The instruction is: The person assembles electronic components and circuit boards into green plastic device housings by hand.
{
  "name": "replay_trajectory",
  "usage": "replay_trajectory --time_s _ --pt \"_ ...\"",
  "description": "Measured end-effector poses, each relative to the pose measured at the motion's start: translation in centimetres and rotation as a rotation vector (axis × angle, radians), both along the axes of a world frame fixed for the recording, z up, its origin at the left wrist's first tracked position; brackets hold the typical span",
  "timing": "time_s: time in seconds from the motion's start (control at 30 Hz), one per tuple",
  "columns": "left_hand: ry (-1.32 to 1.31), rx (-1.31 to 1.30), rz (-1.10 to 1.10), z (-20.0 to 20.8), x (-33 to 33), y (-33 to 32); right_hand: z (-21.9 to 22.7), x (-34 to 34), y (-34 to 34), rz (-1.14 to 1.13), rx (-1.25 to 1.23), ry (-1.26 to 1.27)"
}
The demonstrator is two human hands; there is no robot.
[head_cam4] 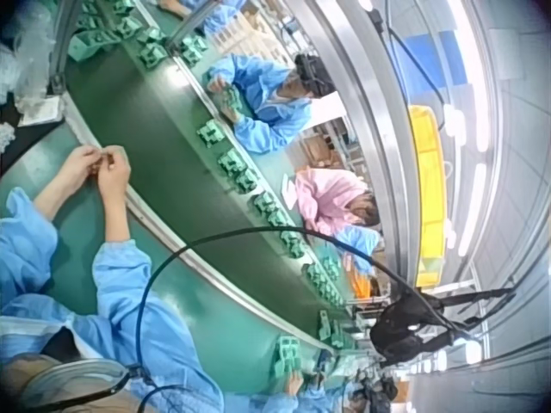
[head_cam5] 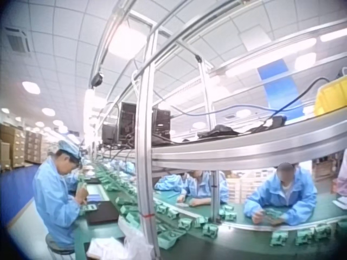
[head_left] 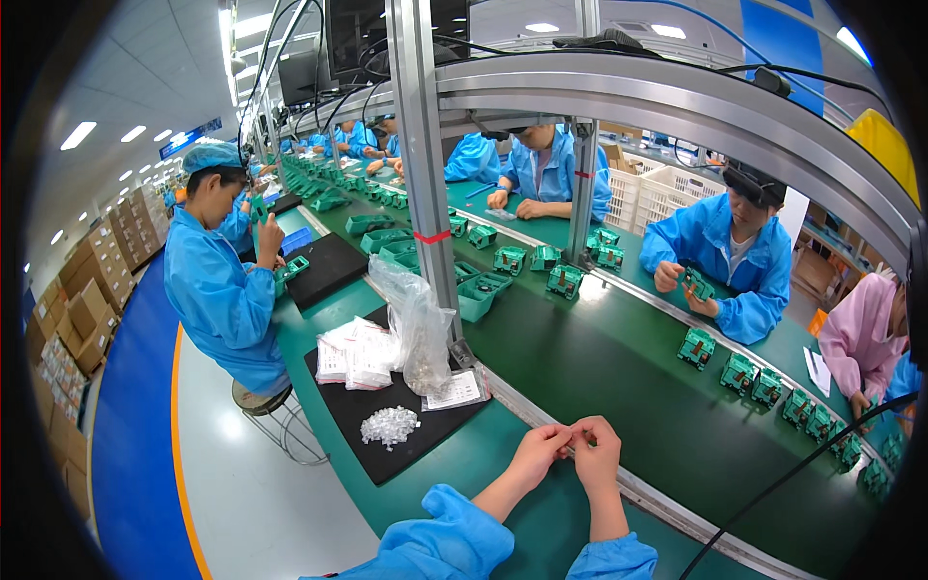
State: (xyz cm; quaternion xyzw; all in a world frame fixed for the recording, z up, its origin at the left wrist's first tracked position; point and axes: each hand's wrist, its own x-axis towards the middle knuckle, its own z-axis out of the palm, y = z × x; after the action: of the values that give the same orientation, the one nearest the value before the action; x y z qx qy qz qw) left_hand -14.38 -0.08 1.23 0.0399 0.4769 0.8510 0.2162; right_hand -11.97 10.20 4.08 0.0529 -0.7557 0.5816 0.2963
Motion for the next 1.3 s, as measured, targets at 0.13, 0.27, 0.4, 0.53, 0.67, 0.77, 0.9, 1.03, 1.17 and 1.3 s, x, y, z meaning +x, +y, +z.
replay_trajectory --time_s 0.13,0.27,0.4,0.53,0.67,0.77,0.9,1.03,1.17,1.3 --pt "-0.005 0.016 0.03 0.1 0.1 0.1 -0.1 0.0 0.3 -0.014 0.038 0.011" --pt "-0.012 0.016 0.001 -0.1 -0.1 -0.3 0.5 0.2 0.6 0.023 0.078 -0.006" --pt "-0.023 -0.039 -0.081 0.6 -0.3 -0.8 0.3 0.1 1.4 0.069 0.146 0.006" --pt "0.011 -0.121 -0.127 0.5 -0.6 -1.0 0.4 0.2 1.4 0.111 0.198 -0.018" --pt "0.001 -0.177 -0.137 0.2 -0.7 -1.0 0.2 0.2 1.4 0.123 0.199 -0.014" --pt "-0.002 -0.166 -0.134 0.3 -0.6 -1.0 0.2 0.2 1.3 0.117 0.175 0.008" --pt "-0.002 -0.181 -0.144 0.7 -0.4 -0.9 -0.2 0.0 1.6 0.124 0.181 -0.033" --pt "-0.07 -0.132 -0.16 1.1 -0.4 -0.7 -0.3 -0.2 1.8 0.025 0.092 0.057" --pt "-0.213 0.149 -0.114 0.5 -0.8 -0.9 -0.6 -0.4 2.0 -0.038 -0.03 0.047" --pt "-0.311 0.286 -0.035 0.5 -0.9 -1.3 -0.6 -0.4 1.7 -0.027 -0.051 0.052"
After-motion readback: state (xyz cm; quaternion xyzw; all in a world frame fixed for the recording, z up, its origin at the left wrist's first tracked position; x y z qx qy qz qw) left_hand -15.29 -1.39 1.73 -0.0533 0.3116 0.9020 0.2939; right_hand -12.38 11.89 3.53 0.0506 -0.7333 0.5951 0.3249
